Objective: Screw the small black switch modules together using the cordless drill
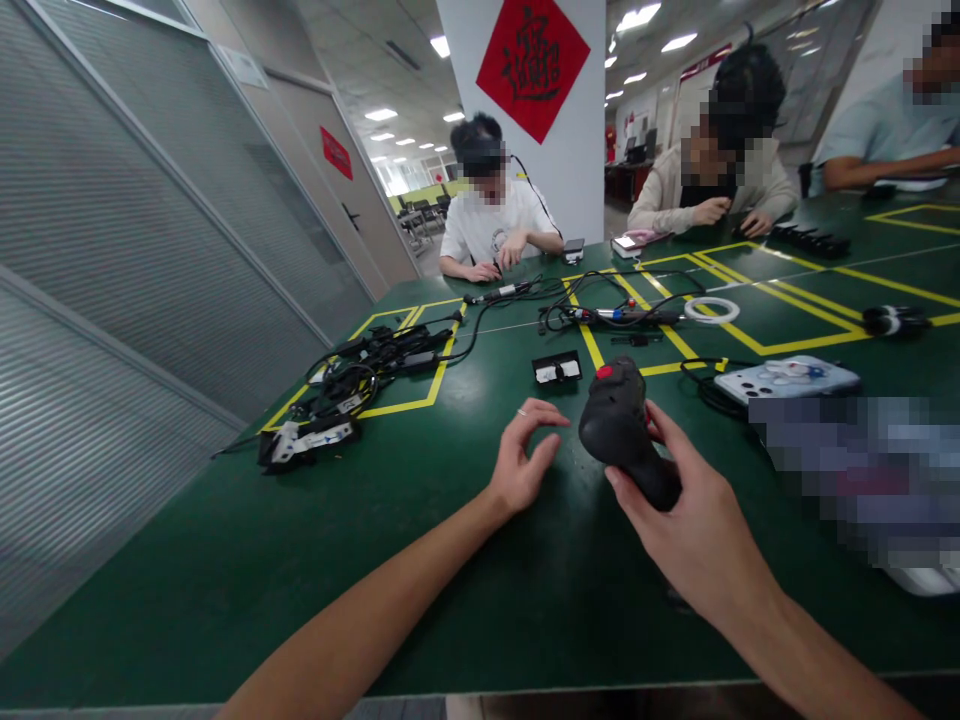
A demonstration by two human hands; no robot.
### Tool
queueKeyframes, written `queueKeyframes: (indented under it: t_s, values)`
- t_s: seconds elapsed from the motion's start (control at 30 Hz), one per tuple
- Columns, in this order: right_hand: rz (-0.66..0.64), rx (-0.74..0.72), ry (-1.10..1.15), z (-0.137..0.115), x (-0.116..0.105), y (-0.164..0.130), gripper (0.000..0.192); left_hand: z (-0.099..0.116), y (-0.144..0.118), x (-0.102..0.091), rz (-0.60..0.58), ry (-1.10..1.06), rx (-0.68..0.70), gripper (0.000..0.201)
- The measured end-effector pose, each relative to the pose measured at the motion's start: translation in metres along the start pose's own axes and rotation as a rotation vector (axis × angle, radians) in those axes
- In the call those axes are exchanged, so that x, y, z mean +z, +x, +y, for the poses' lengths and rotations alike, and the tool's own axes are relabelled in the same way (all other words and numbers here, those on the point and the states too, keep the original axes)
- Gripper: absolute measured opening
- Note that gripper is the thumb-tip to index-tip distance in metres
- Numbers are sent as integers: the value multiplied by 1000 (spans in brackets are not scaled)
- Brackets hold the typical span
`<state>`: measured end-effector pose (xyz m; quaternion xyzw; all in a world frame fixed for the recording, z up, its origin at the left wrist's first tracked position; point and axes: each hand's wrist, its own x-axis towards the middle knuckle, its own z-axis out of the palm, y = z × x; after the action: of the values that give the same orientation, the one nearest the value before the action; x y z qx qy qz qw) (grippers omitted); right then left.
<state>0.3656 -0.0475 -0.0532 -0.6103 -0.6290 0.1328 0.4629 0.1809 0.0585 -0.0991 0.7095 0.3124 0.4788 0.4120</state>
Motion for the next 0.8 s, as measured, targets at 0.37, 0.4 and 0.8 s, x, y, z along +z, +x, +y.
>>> queueKeyframes:
  t_s: [0.37,0.4,0.8]
  values:
    - [-134,-447,4,-41,38,-16,81,66,-43,18,-16,-687,-360,56]
    - [-134,-483,-16,-48,38,-12,79,67,-42,12,44,-678,-381,48]
    - [49,-123,-116,65,100,164,62,41,-10,-46,44,-643,-336,32]
